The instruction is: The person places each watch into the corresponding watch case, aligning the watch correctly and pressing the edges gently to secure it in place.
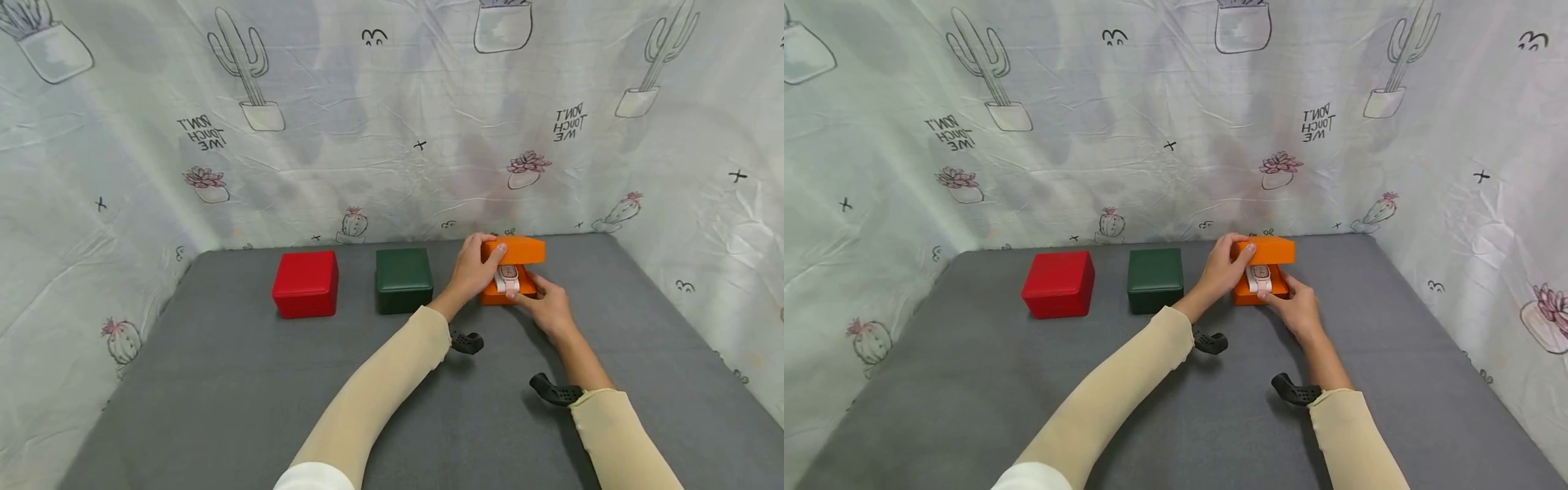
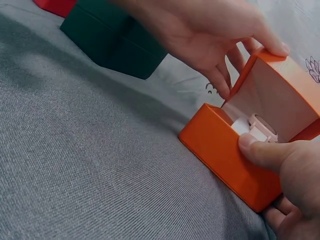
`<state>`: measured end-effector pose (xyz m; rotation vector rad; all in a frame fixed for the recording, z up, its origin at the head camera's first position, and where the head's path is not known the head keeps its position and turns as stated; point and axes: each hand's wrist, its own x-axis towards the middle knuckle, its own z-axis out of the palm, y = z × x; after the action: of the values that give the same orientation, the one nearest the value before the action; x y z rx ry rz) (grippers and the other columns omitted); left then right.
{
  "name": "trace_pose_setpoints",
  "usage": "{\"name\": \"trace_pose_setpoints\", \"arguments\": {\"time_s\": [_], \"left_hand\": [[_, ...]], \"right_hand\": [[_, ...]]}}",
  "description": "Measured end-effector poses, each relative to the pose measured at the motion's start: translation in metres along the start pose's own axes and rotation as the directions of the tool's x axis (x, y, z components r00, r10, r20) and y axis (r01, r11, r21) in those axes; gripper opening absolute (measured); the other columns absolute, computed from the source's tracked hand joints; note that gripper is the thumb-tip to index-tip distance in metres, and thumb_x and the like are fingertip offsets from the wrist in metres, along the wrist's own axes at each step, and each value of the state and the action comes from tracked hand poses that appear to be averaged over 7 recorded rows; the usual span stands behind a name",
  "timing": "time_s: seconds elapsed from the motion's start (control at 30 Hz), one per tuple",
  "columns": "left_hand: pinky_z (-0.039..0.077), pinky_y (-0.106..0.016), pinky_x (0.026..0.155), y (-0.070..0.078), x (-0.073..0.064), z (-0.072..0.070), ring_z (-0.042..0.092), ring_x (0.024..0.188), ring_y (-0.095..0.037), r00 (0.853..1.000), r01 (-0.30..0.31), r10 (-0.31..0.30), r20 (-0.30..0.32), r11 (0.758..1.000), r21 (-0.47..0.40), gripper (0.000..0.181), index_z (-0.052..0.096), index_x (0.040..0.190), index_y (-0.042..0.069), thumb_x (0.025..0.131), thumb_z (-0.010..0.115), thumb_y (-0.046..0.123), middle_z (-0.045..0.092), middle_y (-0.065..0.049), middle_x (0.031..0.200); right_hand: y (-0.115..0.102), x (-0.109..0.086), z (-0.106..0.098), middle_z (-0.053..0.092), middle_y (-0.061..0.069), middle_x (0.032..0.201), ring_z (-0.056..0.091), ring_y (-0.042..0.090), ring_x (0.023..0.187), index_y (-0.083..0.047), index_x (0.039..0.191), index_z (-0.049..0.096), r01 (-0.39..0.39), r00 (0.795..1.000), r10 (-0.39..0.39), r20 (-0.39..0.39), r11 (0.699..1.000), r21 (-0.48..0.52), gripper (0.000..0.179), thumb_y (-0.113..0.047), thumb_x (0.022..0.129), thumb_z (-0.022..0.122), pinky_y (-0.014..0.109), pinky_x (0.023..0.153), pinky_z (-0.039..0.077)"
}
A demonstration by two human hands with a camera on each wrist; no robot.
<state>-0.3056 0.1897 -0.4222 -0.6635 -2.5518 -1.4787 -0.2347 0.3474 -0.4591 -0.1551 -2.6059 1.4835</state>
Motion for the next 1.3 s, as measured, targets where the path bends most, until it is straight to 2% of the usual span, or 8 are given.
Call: {"name": "trace_pose_setpoints", "arguments": {"time_s": [0.17, 0.33, 0.47, 0.67, 0.9, 1.0, 1.13, 1.3], "left_hand": [[0.041, -0.033, 0.099, -0.002, -0.007, -0.003, 0.047, 0.117, -0.013, 0.997, -0.046, 0.042, 0.071, 0.997, 0.055, 0.044, 0.045, 0.128, 0.025, 0.091, 0.044, 0.050, 0.038, 0.007, 0.139], [0.036, -0.035, 0.105, -0.004, -0.014, -0.006, 0.040, 0.127, -0.015, 0.988, -0.096, 0.081, 0.134, 0.989, 0.111, 0.047, 0.044, 0.131, 0.021, 0.091, 0.047, 0.046, 0.030, 0.003, 0.147], [0.034, -0.034, 0.107, -0.007, -0.018, -0.008, 0.036, 0.131, -0.015, 0.976, -0.138, 0.111, 0.186, 0.981, 0.136, 0.047, 0.043, 0.131, 0.020, 0.091, 0.048, 0.045, 0.025, 0.002, 0.149], [0.033, -0.034, 0.108, -0.010, -0.021, -0.012, 0.031, 0.134, -0.014, 0.960, -0.164, 0.125, 0.250, 0.977, 0.140, 0.046, 0.042, 0.131, 0.019, 0.091, 0.049, 0.042, 0.020, 0.003, 0.151], [0.029, -0.033, 0.111, -0.012, -0.025, -0.013, 0.025, 0.138, -0.013, 0.950, -0.172, 0.117, 0.289, 0.970, 0.172, 0.046, 0.043, 0.132, 0.019, 0.092, 0.049, 0.040, 0.016, 0.004, 0.152], [0.028, -0.032, 0.111, -0.015, -0.026, -0.011, 0.023, 0.138, -0.013, 0.948, -0.174, 0.115, 0.297, 0.968, 0.180, 0.046, 0.041, 0.132, 0.020, 0.092, 0.049, 0.040, 0.013, 0.005, 0.153], [0.027, -0.031, 0.111, -0.017, -0.028, -0.010, 0.023, 0.138, -0.012, 0.949, -0.173, 0.117, 0.293, 0.970, 0.173, 0.046, 0.041, 0.132, 0.019, 0.092, 0.050, 0.038, 0.012, 0.004, 0.153], [0.027, -0.032, 0.112, -0.014, -0.030, -0.011, 0.022, 0.139, -0.012, 0.951, -0.146, 0.088, 0.297, 0.973, 0.178, 0.047, 0.039, 0.135, 0.019, 0.092, 0.050, 0.036, 0.010, 0.005, 0.154]], "right_hand": [[0.002, -0.002, 0.000, 0.043, 0.021, 0.138, 0.048, 0.032, 0.121, -0.003, 0.140, 0.033, 0.017, 0.999, -0.018, -0.038, 1.000, -0.019, 0.077, -0.039, 0.081, 0.066, 0.033, 0.090, 0.048], [0.004, -0.003, -0.001, 0.056, 0.021, 0.123, 0.057, 0.004, 0.091, 0.000, 0.130, 0.047, 0.053, 0.997, -0.053, -0.061, 0.998, 0.014, 0.067, -0.037, 0.078, 0.069, 0.007, 0.069, 0.046], [0.005, -0.006, -0.005, 0.057, 0.019, 0.122, 0.052, -0.005, 0.084, -0.002, 0.128, 0.049, 0.033, 0.999, -0.032, -0.039, 0.999, 0.008, 0.068, -0.042, 0.077, 0.069, 0.008, 0.069, 0.044], [-0.001, -0.009, -0.009, 0.049, 0.019, 0.130, 0.049, 0.020, 0.107, -0.004, 0.135, 0.042, -0.042, 0.999, 0.042, -0.007, 0.999, -0.013, 0.075, -0.058, 0.083, 0.051, 0.030, 0.084, 0.043], [-0.002, -0.010, -0.008, 0.045, 0.015, 0.101, 0.041, 0.022, 0.091, -0.001, 0.121, 0.046, -0.080, 0.996, 0.079, -0.032, 0.996, -0.025, 0.071, -0.063, 0.087, 0.033, 0.029, 0.072, 0.036], [-0.002, -0.011, -0.008, 0.048, 0.018, 0.124, 0.046, 0.024, 0.107, -0.005, 0.137, 0.037, -0.077, 0.997, 0.077, -0.009, 0.997, 0.021, 0.074, -0.061, 0.088, 0.037, 0.032, 0.086, 0.045], [-0.001, -0.010, -0.007, 0.035, 0.018, 0.143, 0.040, 0.026, 0.121, -0.006, 0.145, 0.022, -0.084, 0.996, 0.084, 0.012, 0.995, 0.052, 0.081, -0.061, 0.087, 0.038, 0.044, 0.099, 0.039], [-0.002, -0.008, -0.006, 0.042, 0.018, 0.138, 0.046, 0.013, 0.105, -0.007, 0.142, 0.030, -0.056, 0.998, 0.056, -0.013, 0.997, 0.049, 0.076, -0.058, 0.088, 0.042, 0.017, 0.081, 0.042]]}}
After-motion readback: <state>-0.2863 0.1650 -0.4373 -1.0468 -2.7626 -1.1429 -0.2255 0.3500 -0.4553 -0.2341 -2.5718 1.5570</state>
